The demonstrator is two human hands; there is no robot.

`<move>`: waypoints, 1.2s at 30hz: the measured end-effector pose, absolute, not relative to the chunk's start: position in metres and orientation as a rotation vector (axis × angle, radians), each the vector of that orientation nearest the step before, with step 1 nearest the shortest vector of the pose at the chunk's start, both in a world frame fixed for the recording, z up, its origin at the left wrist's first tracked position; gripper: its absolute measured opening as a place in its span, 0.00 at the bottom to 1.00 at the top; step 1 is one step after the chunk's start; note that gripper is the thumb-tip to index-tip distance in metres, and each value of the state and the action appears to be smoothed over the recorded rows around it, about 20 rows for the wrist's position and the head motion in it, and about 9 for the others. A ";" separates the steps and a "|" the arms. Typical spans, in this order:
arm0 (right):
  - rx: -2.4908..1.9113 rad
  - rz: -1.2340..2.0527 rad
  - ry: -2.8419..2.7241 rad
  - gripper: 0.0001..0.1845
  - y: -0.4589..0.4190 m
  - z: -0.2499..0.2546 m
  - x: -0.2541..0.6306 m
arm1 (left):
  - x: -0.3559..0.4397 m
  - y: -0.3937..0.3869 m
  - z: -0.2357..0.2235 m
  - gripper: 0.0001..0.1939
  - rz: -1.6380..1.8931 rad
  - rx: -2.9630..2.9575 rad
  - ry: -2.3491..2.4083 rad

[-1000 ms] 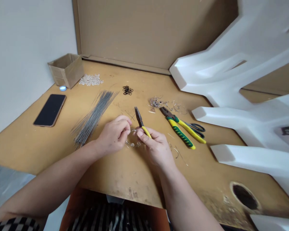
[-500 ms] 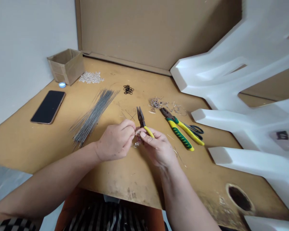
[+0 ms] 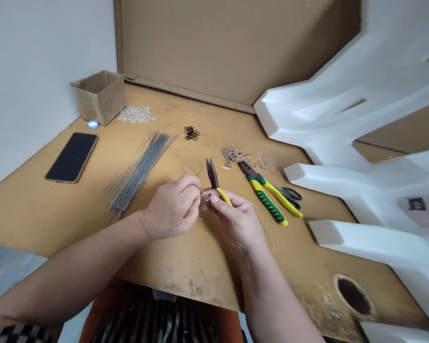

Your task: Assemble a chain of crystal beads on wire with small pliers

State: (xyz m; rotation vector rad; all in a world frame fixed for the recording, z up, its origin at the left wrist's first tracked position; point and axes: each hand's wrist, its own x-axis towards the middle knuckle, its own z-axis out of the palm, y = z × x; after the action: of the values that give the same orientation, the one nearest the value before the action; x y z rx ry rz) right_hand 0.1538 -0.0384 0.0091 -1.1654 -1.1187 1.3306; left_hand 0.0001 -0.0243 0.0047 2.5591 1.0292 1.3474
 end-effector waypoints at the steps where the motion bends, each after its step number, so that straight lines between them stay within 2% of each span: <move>1: -1.179 1.294 -1.152 0.11 -0.038 0.008 0.154 | 0.000 -0.024 0.005 0.07 1.329 2.517 1.061; 8: -1.299 1.104 -1.397 0.16 -0.039 0.010 0.155 | -0.003 -0.016 0.009 0.08 1.199 2.298 1.097; 19: -1.309 0.981 -1.670 0.15 -0.040 0.016 0.156 | -0.006 -0.011 0.007 0.05 1.000 1.932 1.124; 27: -1.347 0.997 -1.624 0.17 -0.039 0.014 0.155 | -0.004 -0.010 0.011 0.06 0.907 1.593 1.103; 36: -1.332 0.927 -1.632 0.22 -0.040 0.012 0.148 | -0.003 -0.011 0.013 0.07 0.860 1.562 1.103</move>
State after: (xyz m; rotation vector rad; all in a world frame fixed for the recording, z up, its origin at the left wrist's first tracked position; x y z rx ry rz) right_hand 0.1484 -0.0398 0.0117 -1.3316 -1.6320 0.9266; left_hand -0.0029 -0.0112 0.0126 1.5618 1.1026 0.8601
